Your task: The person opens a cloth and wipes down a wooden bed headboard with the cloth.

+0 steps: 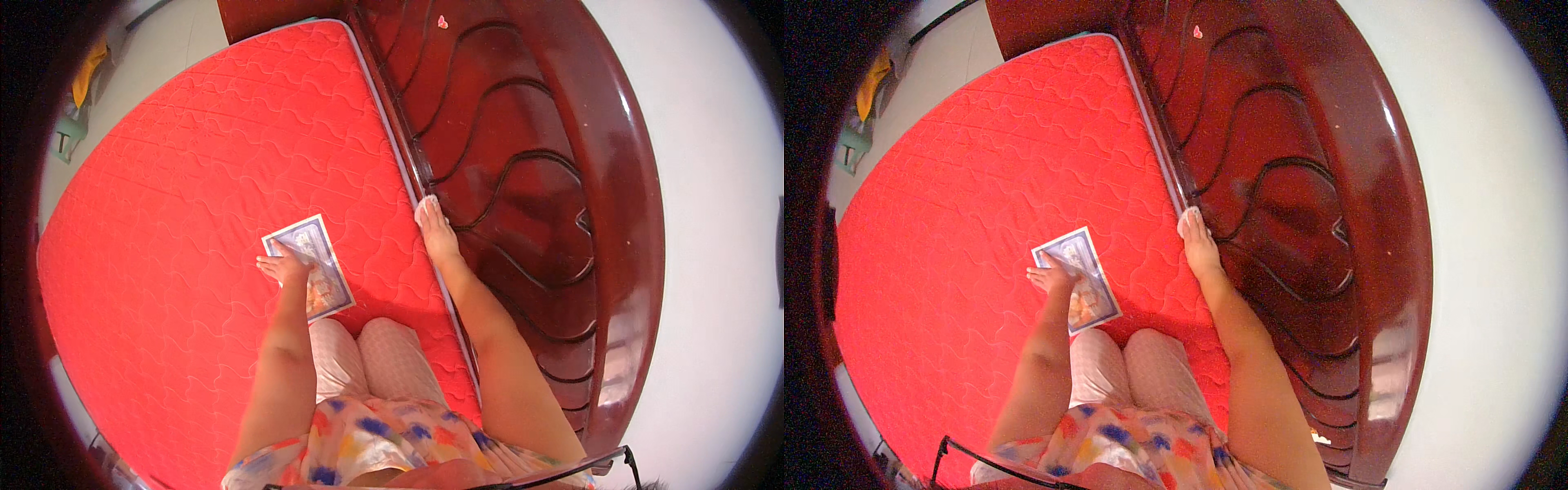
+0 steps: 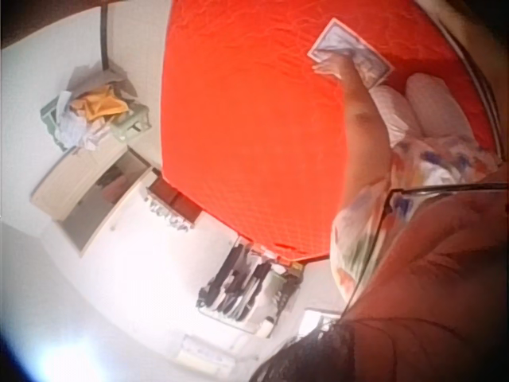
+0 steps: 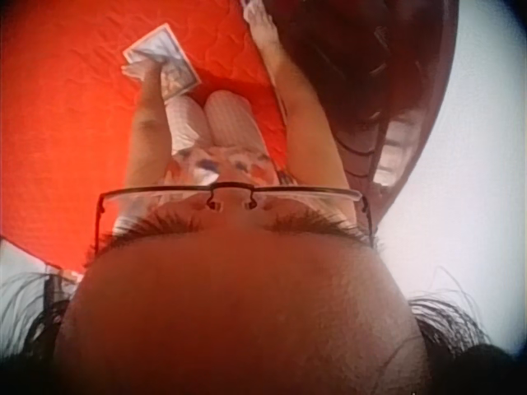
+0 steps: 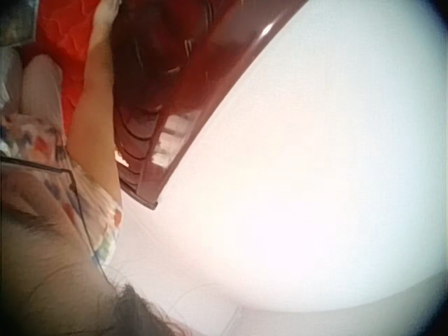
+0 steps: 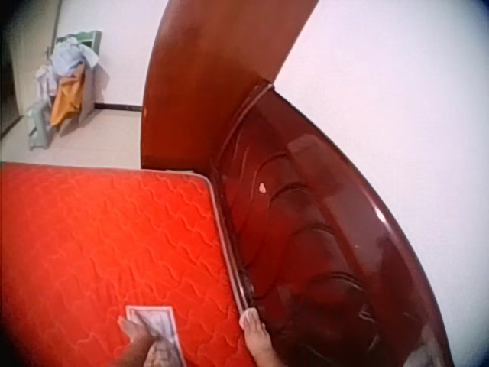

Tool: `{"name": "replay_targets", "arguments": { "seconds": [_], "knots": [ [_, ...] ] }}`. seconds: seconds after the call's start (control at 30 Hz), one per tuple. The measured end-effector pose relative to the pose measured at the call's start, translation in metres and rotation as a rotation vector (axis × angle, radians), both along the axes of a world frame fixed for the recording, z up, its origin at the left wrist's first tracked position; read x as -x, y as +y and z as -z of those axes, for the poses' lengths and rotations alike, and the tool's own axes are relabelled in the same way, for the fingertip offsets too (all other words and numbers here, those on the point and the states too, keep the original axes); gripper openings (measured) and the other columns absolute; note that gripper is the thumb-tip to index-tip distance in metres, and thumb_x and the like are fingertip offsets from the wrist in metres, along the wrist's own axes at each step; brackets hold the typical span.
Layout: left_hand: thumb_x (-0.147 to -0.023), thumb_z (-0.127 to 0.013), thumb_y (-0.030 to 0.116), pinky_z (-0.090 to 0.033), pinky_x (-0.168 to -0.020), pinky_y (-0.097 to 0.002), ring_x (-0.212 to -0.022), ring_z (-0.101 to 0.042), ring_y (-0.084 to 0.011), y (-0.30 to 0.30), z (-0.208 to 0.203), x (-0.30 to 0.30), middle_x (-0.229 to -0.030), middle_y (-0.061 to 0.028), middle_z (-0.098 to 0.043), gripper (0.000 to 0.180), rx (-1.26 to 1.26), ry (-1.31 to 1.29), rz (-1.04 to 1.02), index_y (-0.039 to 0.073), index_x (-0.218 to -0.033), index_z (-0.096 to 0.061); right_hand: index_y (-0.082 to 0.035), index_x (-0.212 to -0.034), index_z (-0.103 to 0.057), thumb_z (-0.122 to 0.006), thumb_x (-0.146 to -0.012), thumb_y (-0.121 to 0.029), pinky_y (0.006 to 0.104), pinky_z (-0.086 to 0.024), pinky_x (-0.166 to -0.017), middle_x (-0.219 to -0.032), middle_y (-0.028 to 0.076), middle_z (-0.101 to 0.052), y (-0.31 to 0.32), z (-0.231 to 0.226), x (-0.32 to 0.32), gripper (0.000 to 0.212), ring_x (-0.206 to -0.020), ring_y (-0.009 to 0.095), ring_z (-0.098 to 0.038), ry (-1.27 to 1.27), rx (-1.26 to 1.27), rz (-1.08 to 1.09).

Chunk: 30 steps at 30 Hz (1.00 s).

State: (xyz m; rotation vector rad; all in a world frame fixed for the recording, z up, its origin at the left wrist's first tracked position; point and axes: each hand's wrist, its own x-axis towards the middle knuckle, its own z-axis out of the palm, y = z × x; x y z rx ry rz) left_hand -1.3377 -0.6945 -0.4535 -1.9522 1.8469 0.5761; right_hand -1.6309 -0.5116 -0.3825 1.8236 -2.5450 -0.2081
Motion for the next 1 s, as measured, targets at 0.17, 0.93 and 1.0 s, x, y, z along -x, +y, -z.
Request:
{"name": "replay_targets", "arguments": {
  "seconds": [0.17, 0.93, 1.0],
  "knots": [
    [-0.055, -0.082, 0.05, -0.011, -0.11, -0.0493, -0.133, -0.009, -0.0506, 0.0, -0.019, 0.001, -0.14, -0.0413, -0.002, 0.128, -0.052, 0.022, 0.013, 0.016, -0.145, 0.003, 0.001, -0.124, -0.046, -0.044, -0.087, -0.008, 0.0363, -0.042, -0.098, -0.14, 0.015, -0.031, 0.063, -0.007, -0.017, 0.039, -0.132, 0.031, -0.03, -0.094, -0.009, 0.012],
    [-0.074, -0.068, 0.037, -0.032, -0.104, -0.0432, -0.136, -0.013, -0.0402, 0.091, -0.041, 0.003, -0.147, -0.0267, -0.005, 0.078, -0.172, 0.215, 0.29, 0.022, -0.141, -0.03, -0.001, -0.124, -0.049, -0.043, -0.086, -0.014, 0.042, -0.021, -0.108, -0.137, 0.011, -0.041, -0.083, -0.252, 0.082, 0.04, -0.128, 0.028, -0.032, 0.64, 0.174, -0.182],
    [-0.073, -0.069, 0.039, -0.034, -0.102, -0.0427, -0.136, -0.014, -0.0409, 0.087, -0.042, -0.002, -0.147, -0.0274, -0.004, 0.082, -0.187, 0.179, 0.301, 0.022, -0.141, -0.028, 0.002, -0.136, -0.035, -0.035, -0.091, -0.019, 0.0426, -0.008, -0.113, -0.145, 0.014, -0.028, -0.087, -0.229, 0.068, 0.049, -0.137, 0.03, -0.018, 0.713, 0.033, -0.117]
  ]
}}
